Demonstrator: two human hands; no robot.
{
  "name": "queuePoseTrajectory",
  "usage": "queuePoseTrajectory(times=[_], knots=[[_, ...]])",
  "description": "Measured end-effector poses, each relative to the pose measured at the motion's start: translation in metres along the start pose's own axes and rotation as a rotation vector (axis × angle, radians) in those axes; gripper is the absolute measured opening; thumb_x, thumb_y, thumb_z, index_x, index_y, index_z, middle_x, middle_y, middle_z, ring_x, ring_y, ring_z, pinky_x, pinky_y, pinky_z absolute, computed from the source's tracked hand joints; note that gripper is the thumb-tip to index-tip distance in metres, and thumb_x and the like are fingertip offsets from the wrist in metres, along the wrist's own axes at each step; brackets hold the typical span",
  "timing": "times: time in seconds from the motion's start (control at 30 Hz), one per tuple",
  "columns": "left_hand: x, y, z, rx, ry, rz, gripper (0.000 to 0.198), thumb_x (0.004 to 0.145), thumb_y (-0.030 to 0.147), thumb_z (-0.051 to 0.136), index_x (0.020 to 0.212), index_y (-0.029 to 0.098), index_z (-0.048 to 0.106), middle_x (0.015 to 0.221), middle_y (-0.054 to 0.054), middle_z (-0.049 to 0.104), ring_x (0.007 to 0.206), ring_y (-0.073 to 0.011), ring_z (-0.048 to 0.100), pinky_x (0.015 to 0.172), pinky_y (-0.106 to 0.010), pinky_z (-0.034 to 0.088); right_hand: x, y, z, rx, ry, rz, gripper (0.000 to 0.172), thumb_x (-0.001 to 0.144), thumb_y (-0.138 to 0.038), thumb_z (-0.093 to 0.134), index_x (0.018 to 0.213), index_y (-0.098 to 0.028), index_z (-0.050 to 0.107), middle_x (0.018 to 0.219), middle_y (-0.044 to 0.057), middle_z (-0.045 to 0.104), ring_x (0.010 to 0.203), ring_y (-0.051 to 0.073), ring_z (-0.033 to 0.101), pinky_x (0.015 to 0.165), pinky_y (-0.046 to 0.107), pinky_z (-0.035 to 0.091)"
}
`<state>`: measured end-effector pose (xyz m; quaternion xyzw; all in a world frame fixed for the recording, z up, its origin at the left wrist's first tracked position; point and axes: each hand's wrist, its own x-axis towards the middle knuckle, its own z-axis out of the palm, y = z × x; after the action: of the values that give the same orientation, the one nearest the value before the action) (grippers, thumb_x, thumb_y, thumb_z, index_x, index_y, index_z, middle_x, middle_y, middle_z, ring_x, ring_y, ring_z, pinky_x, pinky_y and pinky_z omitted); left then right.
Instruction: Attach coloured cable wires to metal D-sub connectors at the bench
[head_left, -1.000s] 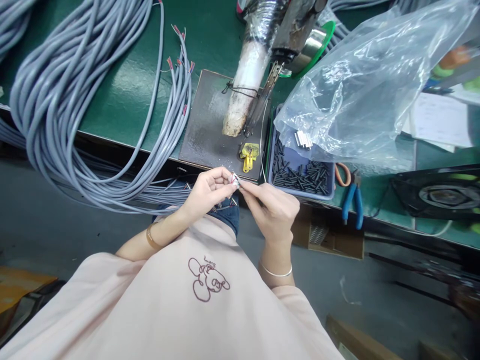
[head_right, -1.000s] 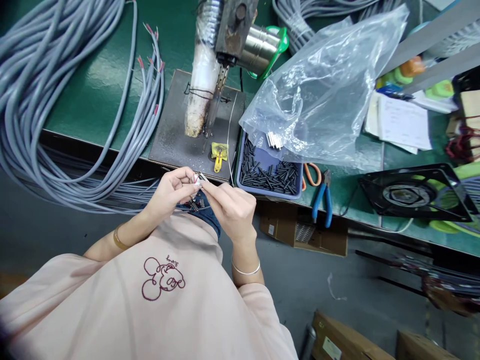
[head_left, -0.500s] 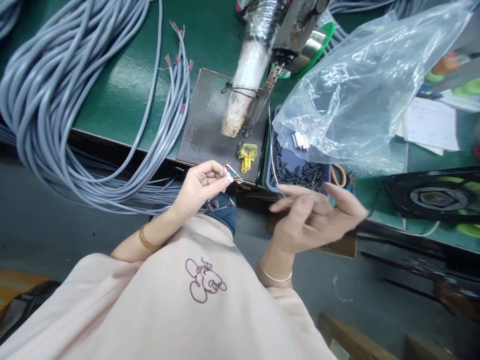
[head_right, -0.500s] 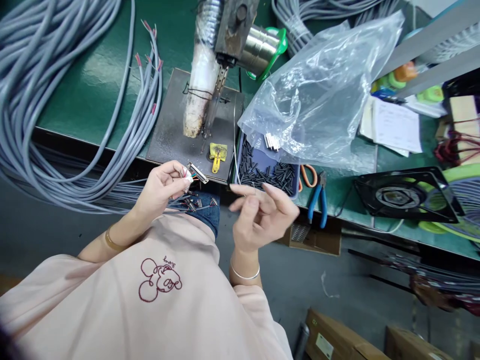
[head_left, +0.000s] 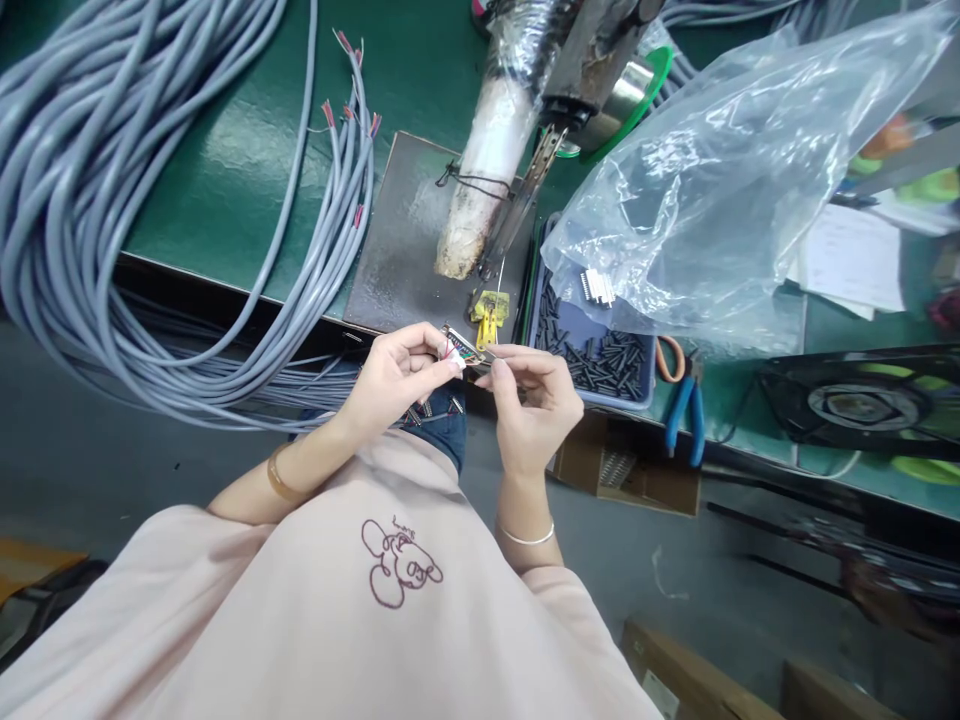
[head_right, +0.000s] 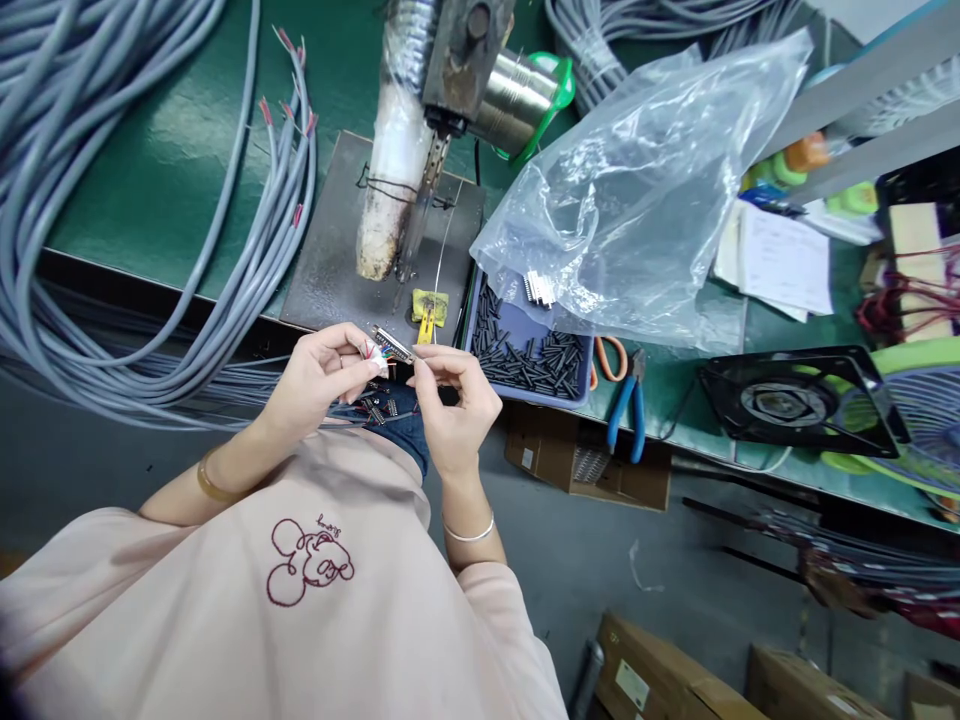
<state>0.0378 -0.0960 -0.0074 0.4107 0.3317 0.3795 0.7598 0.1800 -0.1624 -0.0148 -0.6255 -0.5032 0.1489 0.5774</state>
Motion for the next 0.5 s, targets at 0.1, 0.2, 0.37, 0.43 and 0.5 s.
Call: queuePoseTrajectory(times=[0.1, 0.2, 0.37, 0.43, 0.5], knots=[[0.0007, -0.0006, 0.0017, -0.007, -0.004, 0.004, 0.032, 0.066, 0.028, 0.088, 0.07, 0.015, 0.059, 0.064, 0.003, 0.059, 0.046, -0.0025, 0.044, 0.043, -0.016, 0.036, -0.0009, -0.0031, -0.0025, 0.024, -0.066, -0.012, 0.013, 0.09, -0.023, 0.071, 0.08, -0.021, 0.063, 0.094, 0.001, 0.078, 0.055, 0.009, 0.067, 0.054, 0.023, 0.056], [0.0012, -0.0023, 0.0048, -0.003, 0.003, -0.006, 0.03, 0.064, 0.025, 0.088, 0.067, 0.014, 0.059, 0.065, 0.003, 0.06, 0.053, -0.0036, 0.048, 0.049, -0.014, 0.041, -0.0037, -0.0035, 0.0006, 0.055, -0.11, -0.018, 0.013, 0.09, -0.021, 0.069, 0.08, -0.022, 0.061, 0.088, -0.001, 0.075, 0.053, 0.008, 0.064, 0.05, 0.021, 0.054], [0.0008, -0.0018, 0.0083, -0.023, -0.006, -0.02, 0.029, 0.063, 0.023, 0.088, 0.069, 0.015, 0.061, 0.064, 0.003, 0.059, 0.052, -0.0035, 0.048, 0.048, -0.014, 0.041, -0.0046, -0.0001, 0.0073, 0.0, 0.034, -0.1, 0.013, 0.094, -0.022, 0.066, 0.084, -0.023, 0.058, 0.08, -0.002, 0.069, 0.062, 0.011, 0.068, 0.052, 0.023, 0.055], [-0.0002, 0.0005, 0.0076, -0.046, -0.01, 0.001, 0.028, 0.065, 0.022, 0.088, 0.069, 0.015, 0.061, 0.062, 0.004, 0.058, 0.049, -0.0025, 0.044, 0.046, -0.014, 0.039, -0.0015, 0.0004, 0.005, 0.015, 0.147, -0.11, 0.013, 0.095, -0.023, 0.065, 0.086, -0.023, 0.056, 0.081, -0.003, 0.067, 0.059, 0.01, 0.068, 0.053, 0.023, 0.056], [-0.0013, 0.0032, 0.0061, -0.069, -0.016, 0.027, 0.027, 0.067, 0.023, 0.087, 0.07, 0.016, 0.061, 0.061, 0.004, 0.058, 0.046, -0.0022, 0.041, 0.044, -0.015, 0.037, 0.002, 0.0, 0.0011, 0.046, 0.186, -0.071, 0.013, 0.095, -0.023, 0.064, 0.086, -0.022, 0.056, 0.085, -0.004, 0.067, 0.054, 0.008, 0.067, 0.053, 0.022, 0.056]])
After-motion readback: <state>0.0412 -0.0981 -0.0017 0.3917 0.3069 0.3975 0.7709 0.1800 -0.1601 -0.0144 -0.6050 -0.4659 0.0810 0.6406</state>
